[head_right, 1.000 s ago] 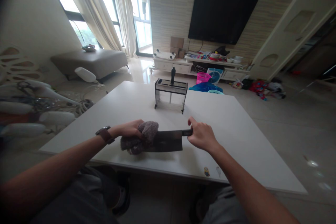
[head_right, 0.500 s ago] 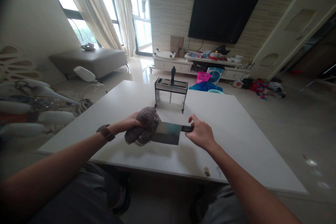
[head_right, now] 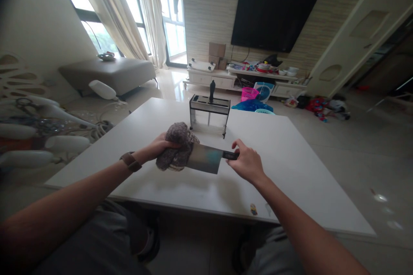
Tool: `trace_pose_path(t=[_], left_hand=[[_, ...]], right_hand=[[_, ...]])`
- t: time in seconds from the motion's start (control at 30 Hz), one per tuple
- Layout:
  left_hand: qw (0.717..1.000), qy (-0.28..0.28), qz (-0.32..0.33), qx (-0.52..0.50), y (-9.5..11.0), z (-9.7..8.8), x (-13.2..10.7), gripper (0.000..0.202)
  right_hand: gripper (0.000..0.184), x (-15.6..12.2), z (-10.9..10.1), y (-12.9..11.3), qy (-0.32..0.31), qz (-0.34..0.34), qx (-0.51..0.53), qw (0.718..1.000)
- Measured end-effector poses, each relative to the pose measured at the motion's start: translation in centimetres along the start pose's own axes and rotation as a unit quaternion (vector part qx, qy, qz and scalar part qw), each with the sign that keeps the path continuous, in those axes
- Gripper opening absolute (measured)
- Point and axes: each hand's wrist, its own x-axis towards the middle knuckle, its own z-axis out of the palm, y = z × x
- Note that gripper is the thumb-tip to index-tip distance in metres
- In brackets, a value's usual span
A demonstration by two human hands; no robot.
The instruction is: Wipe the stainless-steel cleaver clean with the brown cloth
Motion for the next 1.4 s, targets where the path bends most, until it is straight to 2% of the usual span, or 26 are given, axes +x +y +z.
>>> trace_pose_path(t=[0.13,0.2,0.33,0.53,0.7,0.97,1.17,1.27,1.4], left_hand=[[0.999,0.030,-0.001,-0.033,0.2,-0.7,0.1,0.051],[0.997,0.025,-0.007,-0.073,0.4,-0.7,0.1,0.052],[0.994,-0.007,-0.018,-0.112,0.7,0.4,0.0,0.054],[0.996,0.027,-0.003,-0.089,1.1,1.5,0.7,0.054],[0.997,0.029,-0.002,-0.074,1.4,0.9,0.9,0.055],[0.995,0.067,0.000,-0.074,1.0,-0.8,0.5,0.064],[0.993,0.003,-0.011,-0.114,0.5,1.3,0.2,0.061],[0.995,0.024,-0.014,-0.096,0.1,2.3,0.5,0.060],[0.996,0.049,0.002,-0.078,0.1,2.5,1.0,0.057]], right_hand=[[0.032,0.2,-0.4,-0.1,0.019,0.004,-0.001,1.000],[0.032,0.4,-0.4,-0.3,0.028,0.002,0.003,1.000],[0.031,0.8,0.0,-0.6,0.045,-0.001,0.007,0.999],[0.030,1.3,0.0,-0.4,0.053,0.004,0.013,0.999],[0.030,1.2,-0.5,-0.1,0.066,0.001,0.011,0.998],[0.029,0.9,-0.7,1.0,0.066,0.014,0.011,0.998],[0.027,1.0,-0.2,0.2,0.063,-0.004,0.006,0.998],[0.026,1.2,-0.1,0.0,0.065,-0.008,-0.008,0.998],[0.025,1.5,0.1,0.5,0.062,-0.014,0.005,0.998]])
